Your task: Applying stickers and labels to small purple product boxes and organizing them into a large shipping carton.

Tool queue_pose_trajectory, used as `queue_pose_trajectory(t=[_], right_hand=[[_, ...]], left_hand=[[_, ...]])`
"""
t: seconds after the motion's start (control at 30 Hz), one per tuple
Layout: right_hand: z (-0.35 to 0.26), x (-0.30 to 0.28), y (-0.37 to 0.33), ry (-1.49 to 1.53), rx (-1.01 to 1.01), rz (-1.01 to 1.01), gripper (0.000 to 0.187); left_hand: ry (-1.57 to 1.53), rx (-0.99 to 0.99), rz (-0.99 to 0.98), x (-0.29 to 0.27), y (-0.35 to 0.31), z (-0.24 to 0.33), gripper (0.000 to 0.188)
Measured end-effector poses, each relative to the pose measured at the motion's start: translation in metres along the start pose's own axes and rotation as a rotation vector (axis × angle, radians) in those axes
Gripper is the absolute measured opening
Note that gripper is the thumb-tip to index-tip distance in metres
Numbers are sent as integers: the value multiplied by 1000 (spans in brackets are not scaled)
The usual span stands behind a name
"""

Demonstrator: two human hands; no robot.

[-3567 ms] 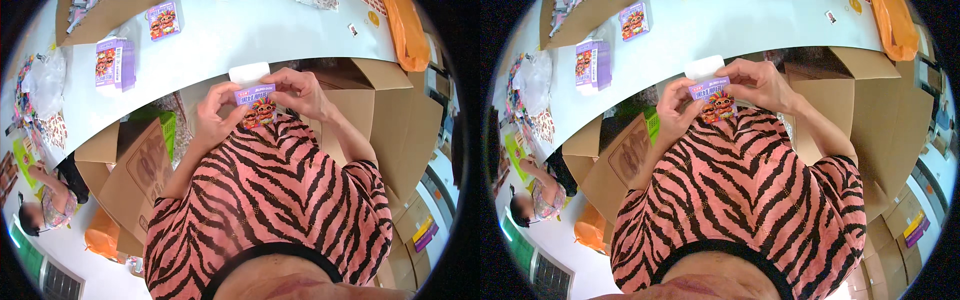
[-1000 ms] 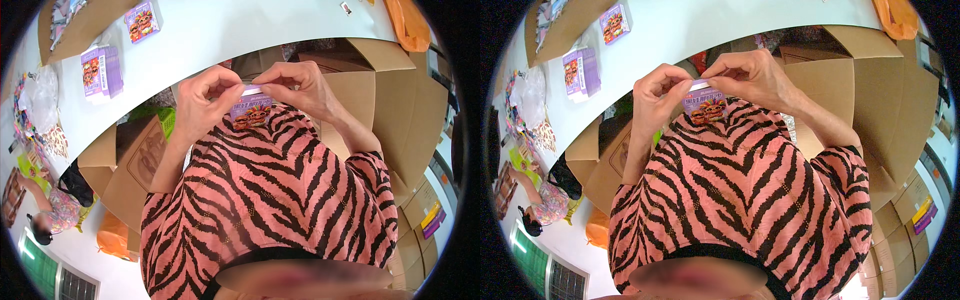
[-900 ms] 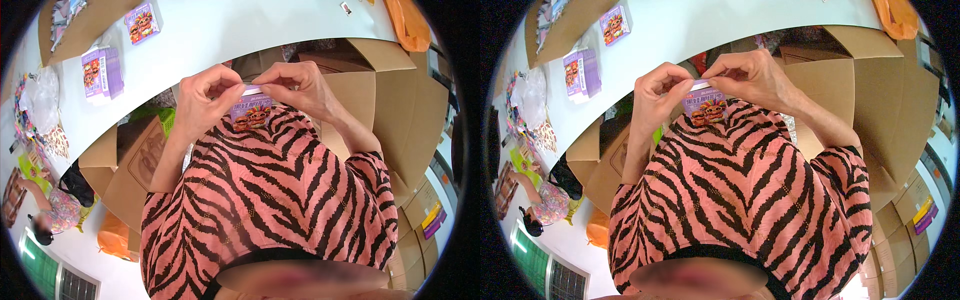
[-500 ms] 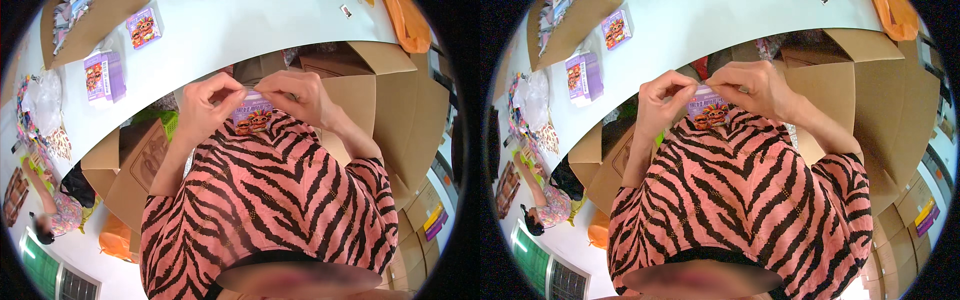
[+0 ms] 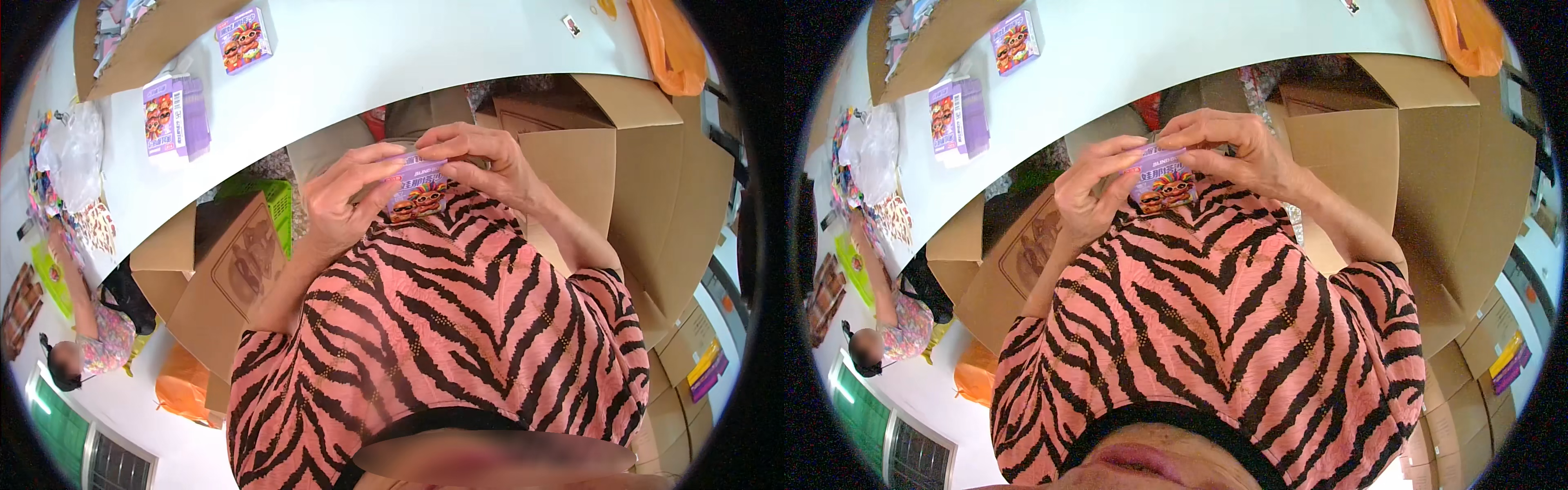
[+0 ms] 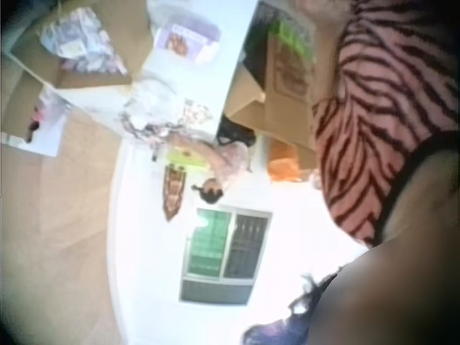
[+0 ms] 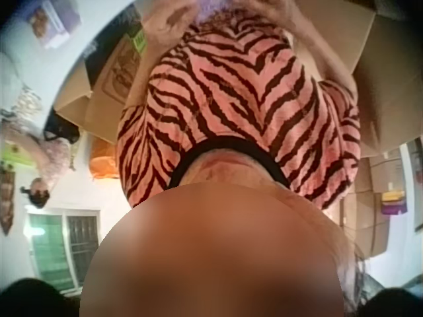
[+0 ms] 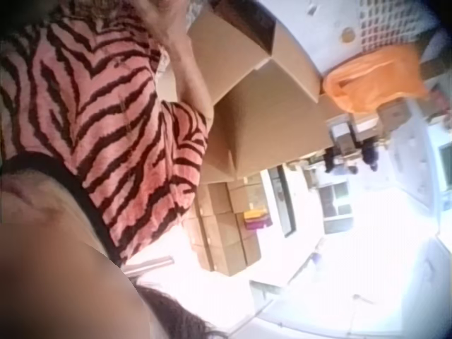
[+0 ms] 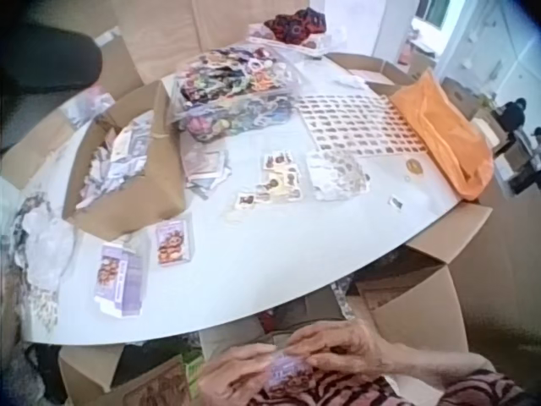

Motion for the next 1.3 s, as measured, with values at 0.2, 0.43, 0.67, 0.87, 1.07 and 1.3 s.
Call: queue_pose_trajectory(t=[0.2, 0.43, 0.67, 0.87, 1.07, 1.3], right_hand=[[-1, -2, 10, -195, -10, 42, 23], [-35, -13, 43, -122, -133, 299, 25], [-45, 3, 102, -44, -144, 320, 27], [-22, -8, 127, -91, -88, 359, 27], [3, -16, 117, -354, -115, 406, 24], [25, -15, 109, -401, -61, 388, 23]], left_hand=[[-19, -129, -11, -5, 2, -8, 27], [-15, -210, 236, -16, 13, -12, 75], [457, -118, 387, -58, 44, -1, 101], [647, -192, 517, -139, 86, -37, 91], [766, -330, 475, -167, 114, -75, 89], [913, -346, 537, -156, 111, -80, 92]])
Point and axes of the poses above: each hand's wrist, its own y-axis towards the middle knuckle, its own x-axis out of the palm, z = x × y, the point moved 9 cm from there along y, towards the middle knuckle, and after that the axes turned 12 degrees about -y, right-handed, at the moved point
